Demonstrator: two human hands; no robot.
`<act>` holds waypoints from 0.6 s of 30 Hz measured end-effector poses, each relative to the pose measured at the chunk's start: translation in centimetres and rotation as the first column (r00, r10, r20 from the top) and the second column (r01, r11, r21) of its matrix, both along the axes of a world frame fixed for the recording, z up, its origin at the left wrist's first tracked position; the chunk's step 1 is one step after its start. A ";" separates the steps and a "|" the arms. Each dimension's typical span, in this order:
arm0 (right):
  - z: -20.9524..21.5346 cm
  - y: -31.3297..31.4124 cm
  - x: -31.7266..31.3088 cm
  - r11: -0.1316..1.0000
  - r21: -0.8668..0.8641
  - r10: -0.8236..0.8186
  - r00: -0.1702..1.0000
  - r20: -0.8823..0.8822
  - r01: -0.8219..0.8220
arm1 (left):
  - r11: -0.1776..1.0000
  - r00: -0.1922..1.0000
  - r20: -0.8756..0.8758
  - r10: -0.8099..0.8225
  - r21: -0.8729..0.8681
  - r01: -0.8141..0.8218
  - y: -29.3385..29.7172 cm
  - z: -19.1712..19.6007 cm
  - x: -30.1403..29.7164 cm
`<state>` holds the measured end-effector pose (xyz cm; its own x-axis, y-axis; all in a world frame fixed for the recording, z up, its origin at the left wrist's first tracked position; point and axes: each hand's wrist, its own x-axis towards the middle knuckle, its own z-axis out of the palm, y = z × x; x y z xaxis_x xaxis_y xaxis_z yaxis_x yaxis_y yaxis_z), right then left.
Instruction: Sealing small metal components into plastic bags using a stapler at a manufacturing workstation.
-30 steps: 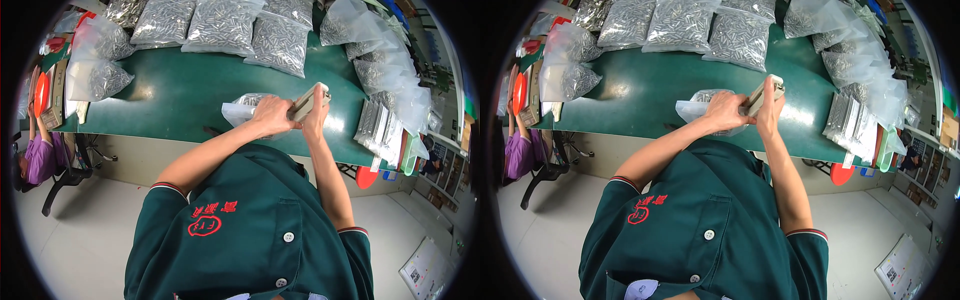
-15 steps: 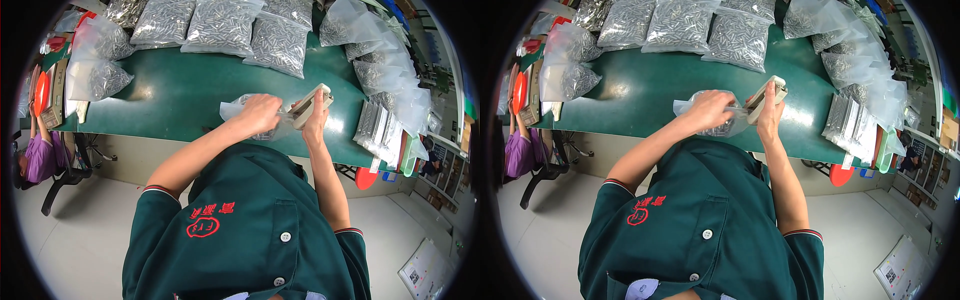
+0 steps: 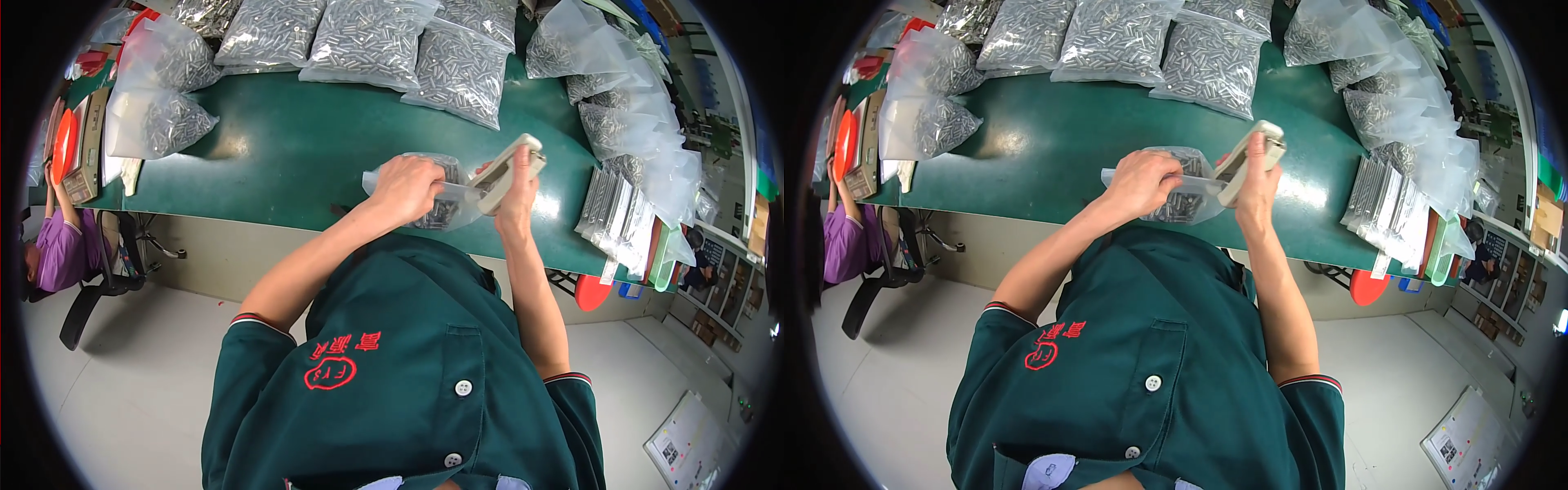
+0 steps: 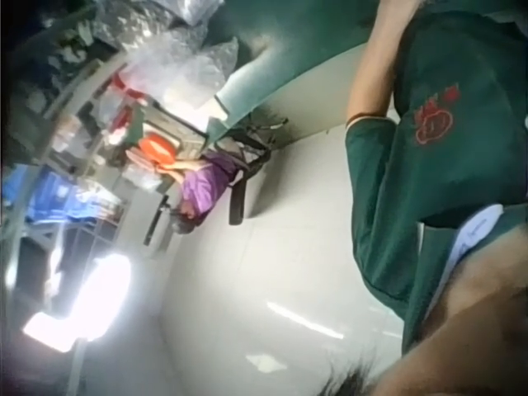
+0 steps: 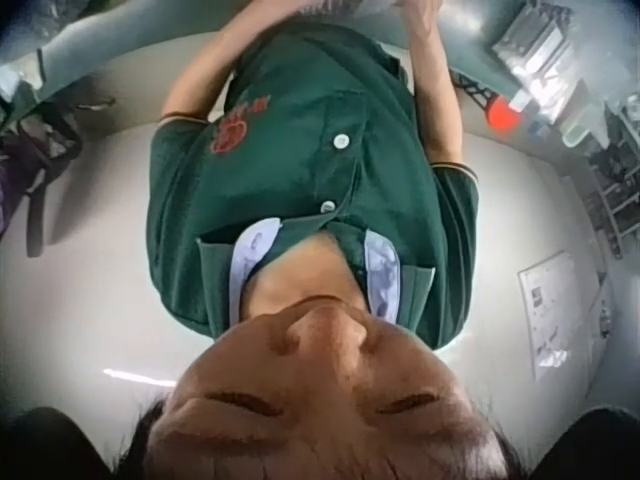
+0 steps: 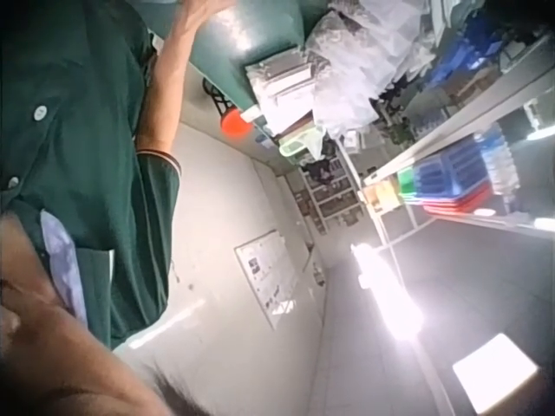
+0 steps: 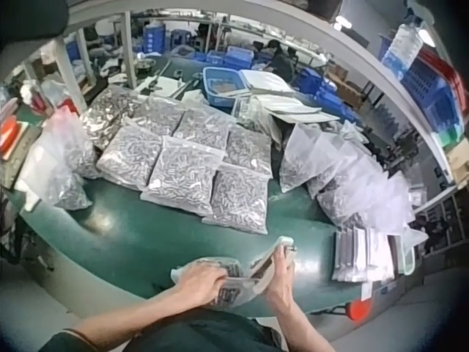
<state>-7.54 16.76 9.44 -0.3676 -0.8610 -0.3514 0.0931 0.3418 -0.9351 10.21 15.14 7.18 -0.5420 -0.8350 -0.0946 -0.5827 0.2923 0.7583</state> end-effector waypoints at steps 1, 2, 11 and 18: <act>0.6 -0.1 -0.4 0.999 -0.015 -0.049 0.998 0.045 0.050 | 1.000 1.000 -0.002 0.001 0.001 -0.001 0.0 -0.1 0.0; 0.9 -0.2 -1.0 0.994 -0.029 -0.098 0.991 0.091 0.101 | 1.000 1.000 -0.007 0.004 0.011 -0.004 0.0 -0.2 0.0; 1.7 0.1 -0.7 0.984 -0.103 -0.144 0.989 0.037 0.147 | 1.000 0.999 -0.032 0.004 0.015 -0.003 -0.2 0.0 0.2; 0.5 -0.4 2.9 0.998 -0.066 0.006 1.000 -0.023 -0.007 | 1.000 1.000 -0.023 0.002 -0.002 -0.002 -0.1 0.3 0.1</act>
